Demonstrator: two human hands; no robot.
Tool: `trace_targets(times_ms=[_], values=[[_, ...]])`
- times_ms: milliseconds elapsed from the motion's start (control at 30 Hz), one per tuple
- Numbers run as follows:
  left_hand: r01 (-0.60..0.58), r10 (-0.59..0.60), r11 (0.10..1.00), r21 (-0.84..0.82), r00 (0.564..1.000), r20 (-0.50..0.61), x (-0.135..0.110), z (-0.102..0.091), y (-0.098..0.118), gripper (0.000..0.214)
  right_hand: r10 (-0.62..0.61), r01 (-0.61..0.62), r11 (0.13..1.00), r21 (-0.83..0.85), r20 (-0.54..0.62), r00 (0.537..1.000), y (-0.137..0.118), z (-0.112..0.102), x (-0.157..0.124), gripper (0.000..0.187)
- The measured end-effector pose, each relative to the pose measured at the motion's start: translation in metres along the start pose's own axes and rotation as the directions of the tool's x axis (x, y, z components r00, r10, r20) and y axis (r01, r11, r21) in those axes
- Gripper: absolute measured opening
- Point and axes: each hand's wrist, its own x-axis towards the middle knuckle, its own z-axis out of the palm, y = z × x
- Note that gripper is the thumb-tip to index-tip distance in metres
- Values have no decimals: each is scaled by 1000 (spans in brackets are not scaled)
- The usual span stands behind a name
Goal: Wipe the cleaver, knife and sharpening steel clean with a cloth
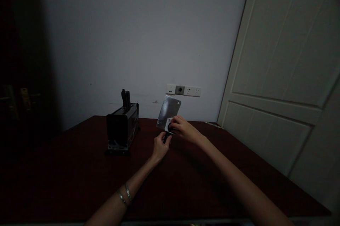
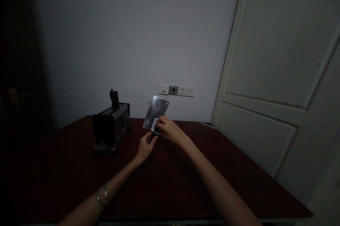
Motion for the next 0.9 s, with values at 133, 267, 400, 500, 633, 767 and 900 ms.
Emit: trace_targets(times_ms=[133, 267, 400, 500, 633, 767, 900], values=[[-26, 26, 999, 21, 1000, -10, 0, 0, -1, 23, 8, -8, 1000, -8, 14, 1000, 1, -3, 1, 11], [-65, 65, 997, 48, 998, -1, -2, 1, 0, 23, 58, -59, 996, -61, -8, 998, -4, 4, 2, 8], [-56, 55, 996, 63, 998, 17, -4, 3, -1, 23, 63, -63, 994, -84, -1, 998, -8, 6, 1, 9], [-6, 5, 1000, 19, 1000, 13, -3, 4, -2, 25, 20, -20, 999, -41, 18, 1000, -7, 3, -1, 9], [-11, 11, 1000, 0, 1000, 4, -3, 3, -1, 25, 5, -2, 998, -61, 36, 999, -6, 0, 0, 9], [-75, 77, 995, 68, 997, -14, -4, 0, 0, 22, 25, -18, 987, -159, 42, 999, -11, 6, 2, 10], [-88, 87, 993, 81, 996, 16, -5, 0, -3, 20, 91, -90, 981, -171, -1, 996, -16, 18, 2, 9]])
